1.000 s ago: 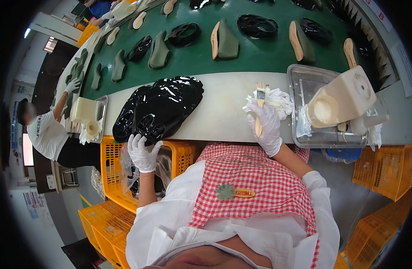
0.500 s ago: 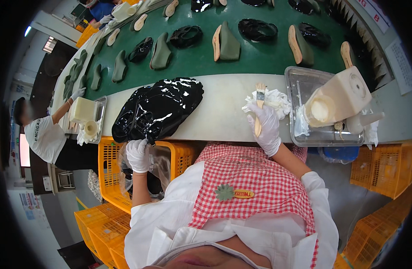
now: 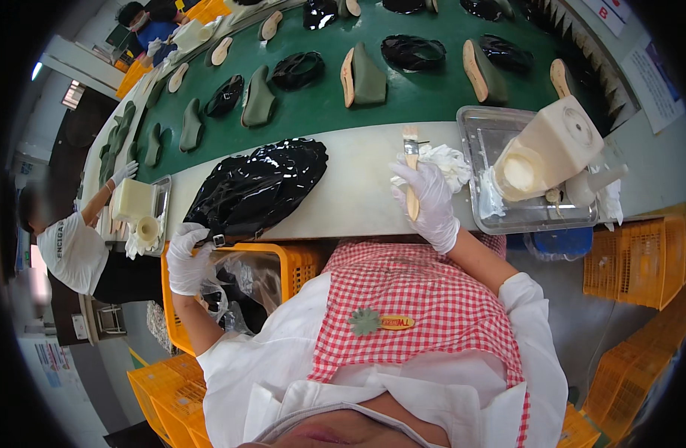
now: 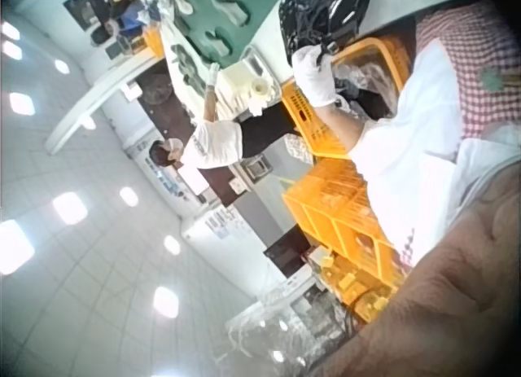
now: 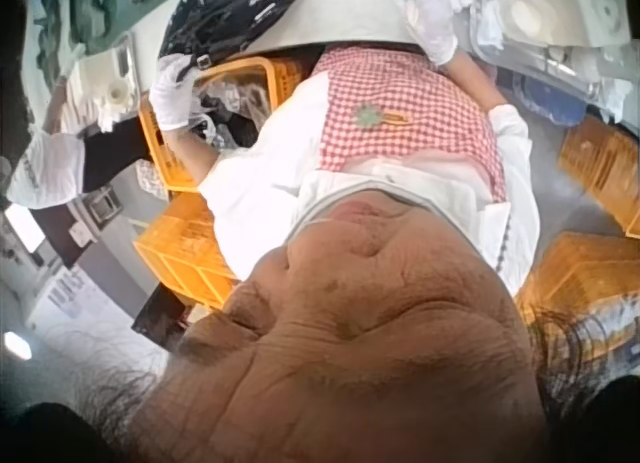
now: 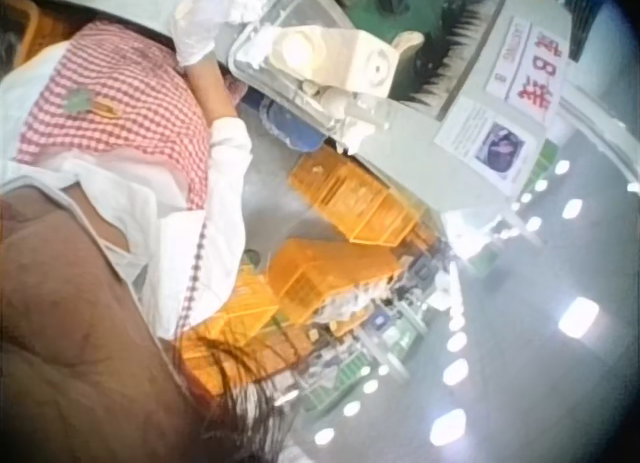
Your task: The person takes shoe components from a basket, dips a brush into glue, and paints the glue onto the shoe uppers.
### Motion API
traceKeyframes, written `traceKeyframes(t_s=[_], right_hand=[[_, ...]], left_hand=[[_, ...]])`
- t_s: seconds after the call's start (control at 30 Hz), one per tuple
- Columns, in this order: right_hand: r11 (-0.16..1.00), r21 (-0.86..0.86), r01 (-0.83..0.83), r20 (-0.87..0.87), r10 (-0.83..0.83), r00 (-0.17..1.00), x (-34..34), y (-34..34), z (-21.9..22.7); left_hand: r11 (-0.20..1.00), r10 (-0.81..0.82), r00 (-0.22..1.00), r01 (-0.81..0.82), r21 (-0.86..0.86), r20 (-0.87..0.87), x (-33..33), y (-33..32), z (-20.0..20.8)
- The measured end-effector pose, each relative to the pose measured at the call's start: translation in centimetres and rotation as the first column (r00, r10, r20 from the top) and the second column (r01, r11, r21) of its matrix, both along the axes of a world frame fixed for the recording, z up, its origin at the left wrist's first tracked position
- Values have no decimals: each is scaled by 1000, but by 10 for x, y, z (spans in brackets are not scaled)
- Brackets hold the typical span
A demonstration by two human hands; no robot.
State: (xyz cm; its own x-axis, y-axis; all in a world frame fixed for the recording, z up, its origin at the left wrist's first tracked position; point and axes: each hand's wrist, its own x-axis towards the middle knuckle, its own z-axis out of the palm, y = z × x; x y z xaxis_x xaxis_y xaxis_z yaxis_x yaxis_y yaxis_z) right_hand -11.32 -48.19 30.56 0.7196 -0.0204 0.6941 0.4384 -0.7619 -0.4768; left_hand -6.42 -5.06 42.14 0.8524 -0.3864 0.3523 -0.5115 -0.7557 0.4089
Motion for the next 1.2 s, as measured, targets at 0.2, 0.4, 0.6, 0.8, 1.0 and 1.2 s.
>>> traceKeyframes(t_s=[0.2,0.4,0.6,0.8,1.0,1.2], right_hand=[[1000,-4,-23,7,23,1000,2,2,11],[999,18,-46,23,46,999,-5,3,42],[998,68,-10,79,4,997,-15,-3,89],[906,422,23,-6,-22,1000,-34,-18,96],[763,646,25,-91,45,995,-52,-30,89],[490,872,-23,-90,205,975,-64,-41,75]], left_hand=[[994,-72,997,70,82,22,16,-4,29],[923,-193,967,121,-365,-167,22,-33,38],[483,-736,575,75,-872,-358,41,-104,14],[200,-945,178,-344,-917,-273,43,-151,-17],[289,-941,45,-410,-865,-336,30,-194,-24],[150,-988,-93,-428,-891,-122,12,-207,-54]])
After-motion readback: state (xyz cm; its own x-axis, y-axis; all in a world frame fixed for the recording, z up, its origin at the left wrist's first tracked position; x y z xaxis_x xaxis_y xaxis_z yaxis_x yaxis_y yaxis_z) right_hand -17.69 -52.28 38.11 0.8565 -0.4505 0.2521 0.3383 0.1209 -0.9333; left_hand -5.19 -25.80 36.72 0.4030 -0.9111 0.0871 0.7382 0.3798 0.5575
